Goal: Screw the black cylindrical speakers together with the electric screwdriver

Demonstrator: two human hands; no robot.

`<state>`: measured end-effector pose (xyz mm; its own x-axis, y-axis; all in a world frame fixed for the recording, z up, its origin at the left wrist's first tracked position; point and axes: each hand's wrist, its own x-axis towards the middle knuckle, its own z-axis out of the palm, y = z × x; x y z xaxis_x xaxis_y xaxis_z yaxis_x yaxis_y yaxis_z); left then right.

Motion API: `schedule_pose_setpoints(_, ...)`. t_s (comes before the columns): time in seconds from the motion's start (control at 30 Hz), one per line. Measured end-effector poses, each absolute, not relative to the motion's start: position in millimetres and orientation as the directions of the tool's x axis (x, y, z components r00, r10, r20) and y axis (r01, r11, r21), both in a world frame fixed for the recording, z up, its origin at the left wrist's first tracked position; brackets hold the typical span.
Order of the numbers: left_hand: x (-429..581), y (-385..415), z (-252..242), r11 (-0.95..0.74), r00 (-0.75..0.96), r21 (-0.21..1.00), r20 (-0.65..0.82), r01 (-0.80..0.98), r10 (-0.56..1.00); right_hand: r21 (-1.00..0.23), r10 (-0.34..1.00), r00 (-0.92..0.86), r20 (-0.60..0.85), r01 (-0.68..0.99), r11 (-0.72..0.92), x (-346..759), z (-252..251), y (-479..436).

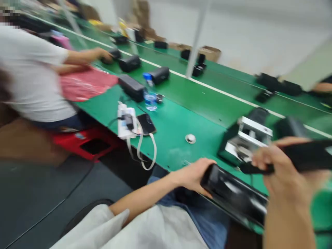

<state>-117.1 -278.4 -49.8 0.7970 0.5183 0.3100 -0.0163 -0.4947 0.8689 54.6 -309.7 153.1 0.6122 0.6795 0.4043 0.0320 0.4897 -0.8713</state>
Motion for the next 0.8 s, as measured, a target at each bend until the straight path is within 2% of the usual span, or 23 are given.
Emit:
schedule_pose_setpoints(0.1,-123.7,-277.6,-46.7,-0.478,0.781,0.878,0.297,0.002,0.549,-0.788,0.617,0.545,0.567,0.141,0.600,80.3,165.7,-313.2)
schedule_pose_setpoints(0.23,-126.4,-275.8,-44.5,-0.502,0.803,0.864,0.277,0.032,0.527,-0.594,0.323,0.605,0.728,0.321,0.737,110.0,186.3,-303.2)
schedule_pose_setpoints(0.3,-126.8,-277.4,-41.8,-0.507,0.807,0.861,0.277,0.032,0.521,-0.533,0.256,0.571,0.780,0.392,0.750,119.4,187.1,-293.0)
schedule_pose_setpoints(0.5,-127.4,-276.9,-37.8,-0.503,0.816,0.862,0.248,0.060,0.522,-0.518,0.299,0.456,0.838,0.498,0.696,125.5,163.2,-262.1)
schedule_pose_setpoints(0.8,-127.7,-277.6,-35.7,-0.499,0.816,0.862,0.225,0.088,0.532,-0.574,0.357,0.456,0.816,0.561,0.596,136.9,154.9,-248.3)
